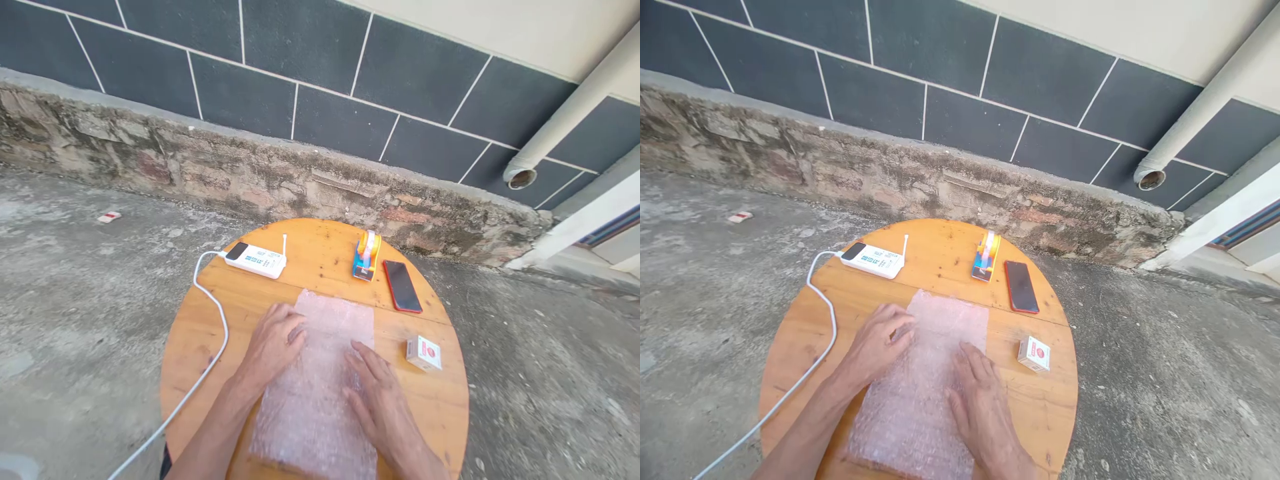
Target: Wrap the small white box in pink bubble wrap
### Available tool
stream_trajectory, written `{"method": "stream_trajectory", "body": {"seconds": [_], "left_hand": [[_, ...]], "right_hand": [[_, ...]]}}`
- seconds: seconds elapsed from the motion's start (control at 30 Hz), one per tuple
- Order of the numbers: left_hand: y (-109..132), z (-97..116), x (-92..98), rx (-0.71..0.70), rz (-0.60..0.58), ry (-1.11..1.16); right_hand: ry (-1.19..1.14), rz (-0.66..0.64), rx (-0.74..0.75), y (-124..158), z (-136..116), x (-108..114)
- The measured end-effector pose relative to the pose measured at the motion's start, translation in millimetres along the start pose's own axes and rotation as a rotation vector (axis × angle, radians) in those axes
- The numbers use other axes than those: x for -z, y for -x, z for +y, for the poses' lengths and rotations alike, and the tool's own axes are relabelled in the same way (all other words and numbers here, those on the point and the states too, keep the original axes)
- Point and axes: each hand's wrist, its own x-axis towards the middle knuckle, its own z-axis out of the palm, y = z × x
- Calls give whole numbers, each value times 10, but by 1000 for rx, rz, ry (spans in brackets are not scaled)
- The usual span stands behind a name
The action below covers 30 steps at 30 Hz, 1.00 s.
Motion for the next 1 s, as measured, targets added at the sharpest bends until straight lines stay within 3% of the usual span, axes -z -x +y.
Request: {"method": "stream_trajectory", "body": {"seconds": [0.07,0.17,0.3,0.4,0.6,0.73,0.87,1.0], "left_hand": [[20,25,-48,-109,-55,24],[42,40,-95,-144,-115,14],[46,30,-92,-129,-141,4],[44,17,-96,-124,-141,-4],[41,9,-140,-116,-115,-21],[33,17,-135,-107,-118,-31],[24,16,-123,-109,-134,-58],[18,9,-123,-107,-143,-77]], "right_hand": [[2,-65,28,-96,-67,-4],[47,-128,10,-169,-43,-1],[131,-111,-109,-129,143,42],[160,-75,-169,-147,134,72],[66,-90,7,-436,-196,-16],[121,-113,-43,-410,-63,-46],[202,-57,-139,-287,89,1],[162,-29,-47,-310,16,15]]}}
